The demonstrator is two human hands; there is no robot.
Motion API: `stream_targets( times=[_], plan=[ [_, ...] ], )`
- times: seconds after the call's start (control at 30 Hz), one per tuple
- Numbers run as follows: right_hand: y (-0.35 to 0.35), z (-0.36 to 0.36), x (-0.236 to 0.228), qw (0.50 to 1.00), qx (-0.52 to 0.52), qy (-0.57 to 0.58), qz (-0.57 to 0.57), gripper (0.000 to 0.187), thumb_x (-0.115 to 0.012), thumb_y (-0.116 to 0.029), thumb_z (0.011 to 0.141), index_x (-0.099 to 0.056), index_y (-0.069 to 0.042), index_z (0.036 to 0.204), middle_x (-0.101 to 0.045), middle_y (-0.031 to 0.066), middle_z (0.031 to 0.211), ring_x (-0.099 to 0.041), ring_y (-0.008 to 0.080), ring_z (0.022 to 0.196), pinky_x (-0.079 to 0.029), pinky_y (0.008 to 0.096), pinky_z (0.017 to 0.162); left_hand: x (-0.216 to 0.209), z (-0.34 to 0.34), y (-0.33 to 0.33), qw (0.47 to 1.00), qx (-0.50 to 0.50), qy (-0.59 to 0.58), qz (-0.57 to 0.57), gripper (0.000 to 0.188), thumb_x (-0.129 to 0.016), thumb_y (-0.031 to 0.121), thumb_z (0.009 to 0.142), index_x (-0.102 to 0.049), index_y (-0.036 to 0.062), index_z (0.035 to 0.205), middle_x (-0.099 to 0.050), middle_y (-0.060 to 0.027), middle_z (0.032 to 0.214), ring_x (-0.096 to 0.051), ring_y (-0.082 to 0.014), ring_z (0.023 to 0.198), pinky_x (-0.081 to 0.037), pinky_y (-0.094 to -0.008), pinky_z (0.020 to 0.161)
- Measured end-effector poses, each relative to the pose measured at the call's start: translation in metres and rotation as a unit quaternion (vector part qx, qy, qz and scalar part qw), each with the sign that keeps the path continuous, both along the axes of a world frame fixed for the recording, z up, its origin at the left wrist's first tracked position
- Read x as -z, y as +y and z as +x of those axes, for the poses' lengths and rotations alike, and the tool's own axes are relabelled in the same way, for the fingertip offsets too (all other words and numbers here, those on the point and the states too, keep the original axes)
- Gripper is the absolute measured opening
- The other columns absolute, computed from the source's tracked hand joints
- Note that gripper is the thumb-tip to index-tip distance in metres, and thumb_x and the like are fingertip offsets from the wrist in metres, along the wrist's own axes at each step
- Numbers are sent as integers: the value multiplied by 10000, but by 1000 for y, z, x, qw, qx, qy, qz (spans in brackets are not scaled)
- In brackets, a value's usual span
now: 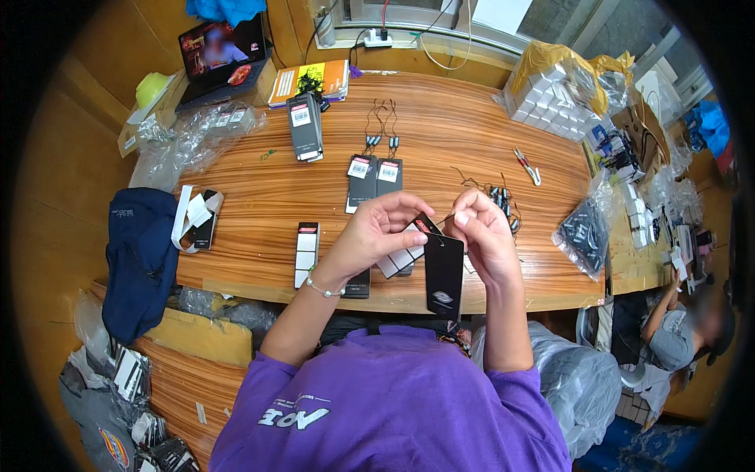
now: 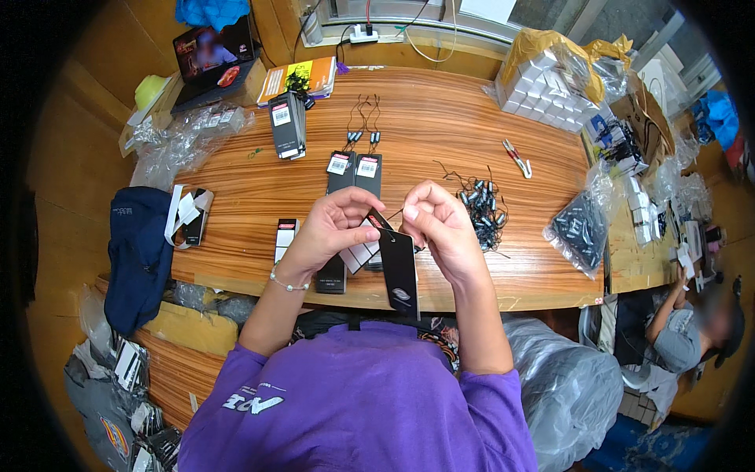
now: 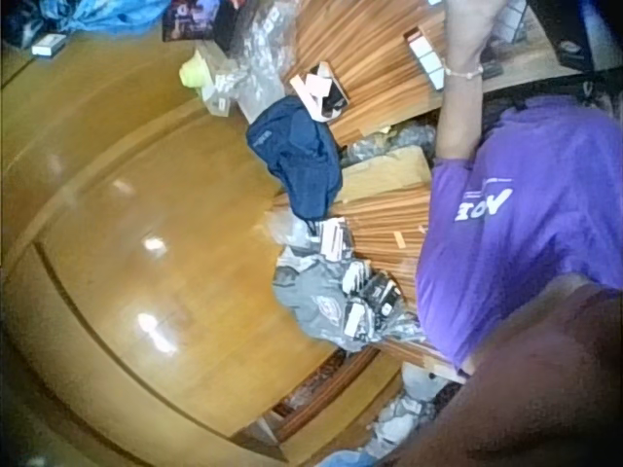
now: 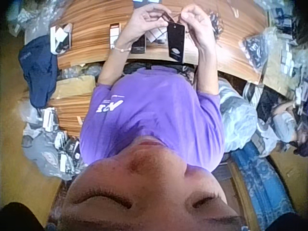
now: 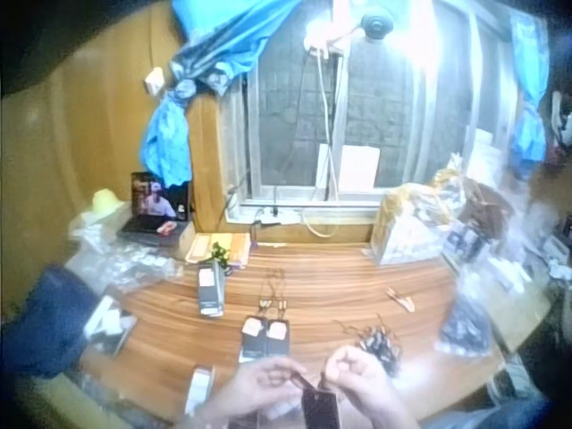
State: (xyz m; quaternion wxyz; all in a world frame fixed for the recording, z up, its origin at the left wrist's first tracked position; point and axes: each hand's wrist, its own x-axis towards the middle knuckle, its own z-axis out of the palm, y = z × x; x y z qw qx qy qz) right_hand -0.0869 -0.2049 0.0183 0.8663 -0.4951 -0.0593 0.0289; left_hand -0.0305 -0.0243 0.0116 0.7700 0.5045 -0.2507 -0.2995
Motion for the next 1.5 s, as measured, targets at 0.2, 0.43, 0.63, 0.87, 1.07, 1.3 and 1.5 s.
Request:
stream_targets(
  times=[0.2, 0.43, 0.63, 0.87, 1.07, 1.3, 1.5],
  plan=[
    [15, 6, 3, 994, 33, -12, 101, 132, -570, -81, 843, -493, -56, 948, -500, 10, 642, -442, 71, 554, -339, 182, 512, 12, -8, -13, 958, -244, -150, 33, 233, -650, -29, 754, -519, 13, 941, -589, -43, 887, -588, -108, 867, -481, -234, 770],
    [13, 14, -5, 991, 77, -10, 105, 116, -541, -68, 856, -491, -56, 959, -575, 83, 740, -543, 131, 648, -444, 240, 628, 2, -11, -15, 948, -196, -240, 70, 275, -638, 11, 777, -543, 14, 1035, -591, -56, 992, -582, -120, 926, -476, -251, 801],
    [0, 19, -12, 990, 54, -22, 128, 119, -530, -46, 851, -485, -49, 961, -577, 103, 724, -551, 152, 627, -460, 253, 595, 4, -5, -17, 970, -171, -165, 52, 206, -557, -44, 821, -522, -8, 1021, -590, -87, 993, -580, -145, 954, -471, -257, 829],
    [-10, 8, -18, 989, -13, 2, 148, 136, -548, -94, 856, -544, -6, 960, -614, 128, 700, -588, 172, 583, -489, 277, 566, 17, -2, -2, 977, -138, -143, 83, 156, -536, -55, 829, -546, -23, 982, -598, -70, 961, -589, -120, 862, -475, -223, 753],
    [6, 3, -17, 989, -13, -51, 141, 271, -495, -77, 880, -492, 60, 1113, -609, 190, 1014, -589, 248, 984, -470, 327, 864, 37, -19, -5, 999, -40, -19, -4, 374, -573, -48, 802, -430, 4, 1144, -584, -87, 997, -568, -139, 922, -450, -246, 812],
    [1, -18, -18, 989, 65, -49, -121, 124, -578, -15, 828, -593, 52, 931, -635, 121, 882, -605, 146, 802, -481, 239, 713, 38, -15, 10, 999, 29, -14, -8, 357, -562, 57, 845, -432, 23, 1175, -564, -82, 1038, -556, -122, 911, -437, -252, 816],
    [-3, -27, -21, 989, 121, -47, -68, 77, -615, -22, 801, -620, 37, 851, -633, 76, 782, -594, 109, 710, -481, 220, 666, 25, -23, 0, 987, 69, -94, 111, 210, -531, 105, 874, -557, -15, 1045, -585, -47, 973, -571, -103, 832, -446, -227, 738]
  ],
)
